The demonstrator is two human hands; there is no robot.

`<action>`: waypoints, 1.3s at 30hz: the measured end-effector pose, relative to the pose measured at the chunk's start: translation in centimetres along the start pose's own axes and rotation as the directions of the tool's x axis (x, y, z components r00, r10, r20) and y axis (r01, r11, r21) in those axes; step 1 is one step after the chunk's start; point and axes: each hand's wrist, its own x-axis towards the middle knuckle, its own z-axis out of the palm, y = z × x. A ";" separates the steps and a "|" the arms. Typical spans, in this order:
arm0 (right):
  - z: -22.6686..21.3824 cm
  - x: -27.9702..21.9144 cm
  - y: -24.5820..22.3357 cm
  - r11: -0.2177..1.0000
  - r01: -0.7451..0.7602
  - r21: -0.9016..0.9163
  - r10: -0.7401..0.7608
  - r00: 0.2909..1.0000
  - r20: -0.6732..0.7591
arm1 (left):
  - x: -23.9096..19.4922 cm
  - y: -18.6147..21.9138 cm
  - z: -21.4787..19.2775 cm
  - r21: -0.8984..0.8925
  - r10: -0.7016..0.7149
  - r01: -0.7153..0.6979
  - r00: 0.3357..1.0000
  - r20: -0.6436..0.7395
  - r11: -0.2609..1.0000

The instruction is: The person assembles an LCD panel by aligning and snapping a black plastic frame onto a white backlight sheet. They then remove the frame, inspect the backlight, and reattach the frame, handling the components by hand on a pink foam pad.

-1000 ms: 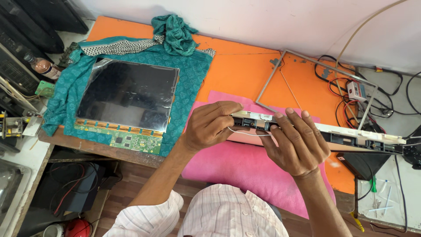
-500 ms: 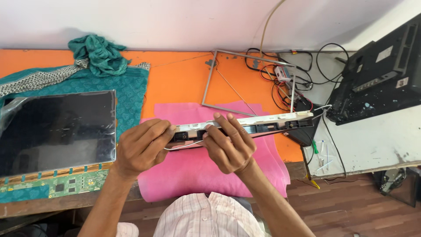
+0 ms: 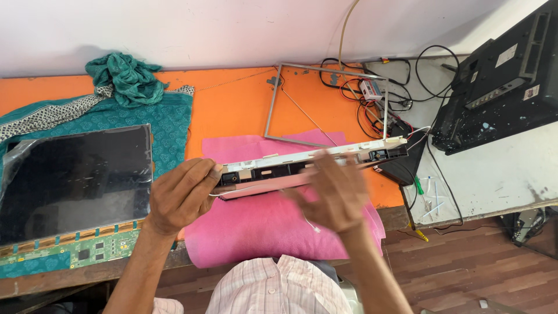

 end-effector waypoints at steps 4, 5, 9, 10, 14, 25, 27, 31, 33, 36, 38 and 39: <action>-4.2 -0.5 5.0 0.969 -0.244 -0.033 0.239 0.966 -0.101 | -0.3 -0.3 0.0 -0.048 -0.022 0.022 1.000 0.000 0.999; -4.9 -0.6 5.9 0.963 -0.269 0.020 0.269 0.962 -0.050 | -0.3 -0.2 0.0 -0.043 -0.019 0.019 1.000 -0.003 0.999; -6.3 -0.8 8.2 0.943 -0.320 0.096 0.309 0.944 0.113 | -0.4 0.0 0.1 -0.001 -0.002 0.002 1.000 -0.012 1.000; -6.3 -0.8 8.4 0.945 -0.317 0.084 0.303 0.942 0.141 | -0.4 0.1 0.1 0.016 0.002 -0.002 1.000 -0.011 1.000; -6.2 -1.3 8.8 0.959 -0.273 0.072 0.256 0.949 0.184 | -0.2 0.4 -0.4 0.034 0.057 -0.056 0.998 -0.015 0.998; -5.2 -2.8 8.5 0.970 -0.223 0.092 0.213 0.971 0.110 | -0.4 0.7 -0.1 0.068 0.109 -0.106 0.993 -0.038 0.992; -5.7 -2.0 8.4 0.986 -0.162 0.038 0.156 0.979 0.134 | -0.4 0.8 0.0 0.065 0.053 -0.051 0.998 -0.041 0.997; -6.1 0.1 6.0 0.965 -0.034 -0.260 0.083 0.980 0.178 | -0.4 0.9 0.0 0.059 -0.008 0.011 0.998 -0.057 0.998; -5.3 1.5 4.2 0.992 -0.032 -0.121 0.060 0.971 0.230 | -0.3 1.0 0.1 0.068 -0.009 0.014 0.998 -0.062 0.998; -3.7 3.3 1.3 0.997 0.015 0.078 -0.034 0.968 0.248 | 0.0 1.1 0.1 0.029 -0.010 0.012 0.997 -0.077 1.000; -2.6 4.3 -0.1 0.988 0.016 0.156 -0.058 0.961 0.270 | 0.2 1.2 0.0 0.035 0.000 0.002 0.998 -0.070 0.999; -2.2 4.7 -0.5 0.981 0.013 0.194 -0.068 0.958 0.279 | 0.3 1.1 -0.2 0.064 0.011 -0.007 0.999 -0.052 0.998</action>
